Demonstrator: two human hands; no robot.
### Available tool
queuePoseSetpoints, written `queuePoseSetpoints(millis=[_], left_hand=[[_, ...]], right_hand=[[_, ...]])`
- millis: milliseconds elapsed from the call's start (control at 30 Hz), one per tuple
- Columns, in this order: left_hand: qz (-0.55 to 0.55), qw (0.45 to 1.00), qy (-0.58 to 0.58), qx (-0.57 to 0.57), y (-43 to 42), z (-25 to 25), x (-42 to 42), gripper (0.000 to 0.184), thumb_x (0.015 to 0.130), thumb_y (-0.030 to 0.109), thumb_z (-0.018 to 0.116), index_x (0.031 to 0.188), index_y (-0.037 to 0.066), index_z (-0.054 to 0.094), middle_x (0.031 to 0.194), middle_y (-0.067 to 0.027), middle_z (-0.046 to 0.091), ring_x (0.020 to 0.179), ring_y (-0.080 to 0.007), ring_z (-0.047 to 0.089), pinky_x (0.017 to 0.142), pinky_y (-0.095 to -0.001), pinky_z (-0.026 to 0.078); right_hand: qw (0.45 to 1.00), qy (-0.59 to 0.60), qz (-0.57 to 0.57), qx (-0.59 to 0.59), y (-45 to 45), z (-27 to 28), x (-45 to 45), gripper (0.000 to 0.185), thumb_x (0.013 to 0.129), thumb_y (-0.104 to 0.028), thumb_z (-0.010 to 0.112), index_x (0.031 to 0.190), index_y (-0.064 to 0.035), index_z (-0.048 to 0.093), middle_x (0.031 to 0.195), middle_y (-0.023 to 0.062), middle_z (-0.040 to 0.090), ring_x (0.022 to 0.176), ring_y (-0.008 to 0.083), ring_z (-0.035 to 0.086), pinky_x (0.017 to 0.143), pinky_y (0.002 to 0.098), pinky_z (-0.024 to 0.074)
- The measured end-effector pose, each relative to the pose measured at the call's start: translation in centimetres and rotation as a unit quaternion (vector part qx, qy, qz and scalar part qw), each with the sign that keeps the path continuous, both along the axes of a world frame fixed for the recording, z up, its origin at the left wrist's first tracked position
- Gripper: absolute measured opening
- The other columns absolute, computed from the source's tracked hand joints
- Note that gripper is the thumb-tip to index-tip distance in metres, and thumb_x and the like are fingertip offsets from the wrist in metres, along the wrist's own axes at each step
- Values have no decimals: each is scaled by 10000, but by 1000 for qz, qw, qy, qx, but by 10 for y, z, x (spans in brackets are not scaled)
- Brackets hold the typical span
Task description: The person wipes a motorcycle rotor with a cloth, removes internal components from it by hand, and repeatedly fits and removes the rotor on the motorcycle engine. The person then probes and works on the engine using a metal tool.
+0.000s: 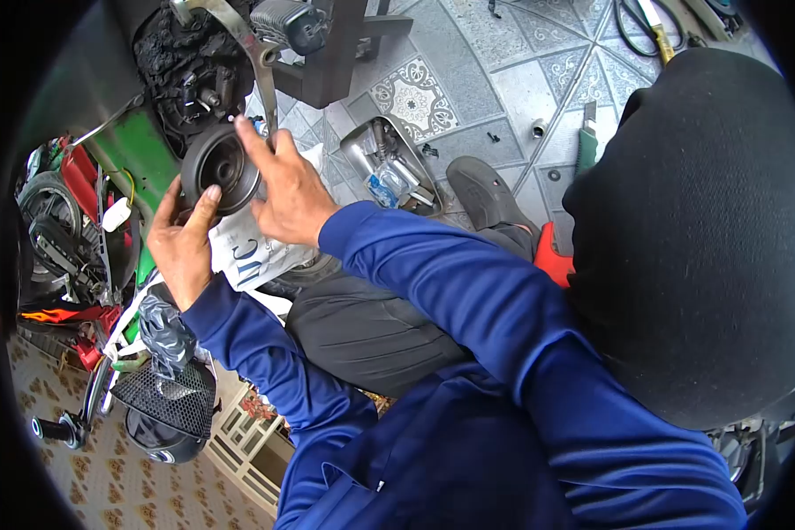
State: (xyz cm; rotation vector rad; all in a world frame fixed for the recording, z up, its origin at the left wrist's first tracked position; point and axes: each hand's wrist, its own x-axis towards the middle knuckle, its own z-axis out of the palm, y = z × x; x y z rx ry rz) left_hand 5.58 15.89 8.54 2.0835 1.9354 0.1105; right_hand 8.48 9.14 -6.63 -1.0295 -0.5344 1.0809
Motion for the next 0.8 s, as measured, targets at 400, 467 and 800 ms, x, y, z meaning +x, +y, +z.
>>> queuePoseSetpoints(millis=[400, 467, 800], left_hand=[[-31, 997, 9, 64, 6, -21, 43, 520, 755, 145, 897, 1193, -55, 701, 854, -66, 693, 741, -108, 603, 693, -249, 506], [-48, 996, 19, 79, 10, -27, 42, 519, 753, 150, 899, 1186, -57, 703, 850, -68, 694, 738, -111, 605, 690, -254, 509], [-69, 989, 46, 121, 15, -35, 57, 558, 761, 198, 902, 1189, -89, 687, 880, -100, 729, 747, -123, 632, 700, -266, 525]], right_hand=[[948, 316, -21, -24, 17, 3, 1, 776, 838, 27, 733, 1484, 146, 318, 1337, 251, 566, 1071, 210, 661, 811, 300, 604], [944, 324, -47, -36, 23, 9, 2, 741, 876, 27, 702, 1493, 137, 307, 1295, 244, 598, 1048, 213, 675, 804, 297, 608], [800, 596, -34, -52, 23, 22, 17, 669, 983, 6, 596, 1536, 93, 230, 1071, 218, 704, 836, 233, 729, 740, 330, 632]])
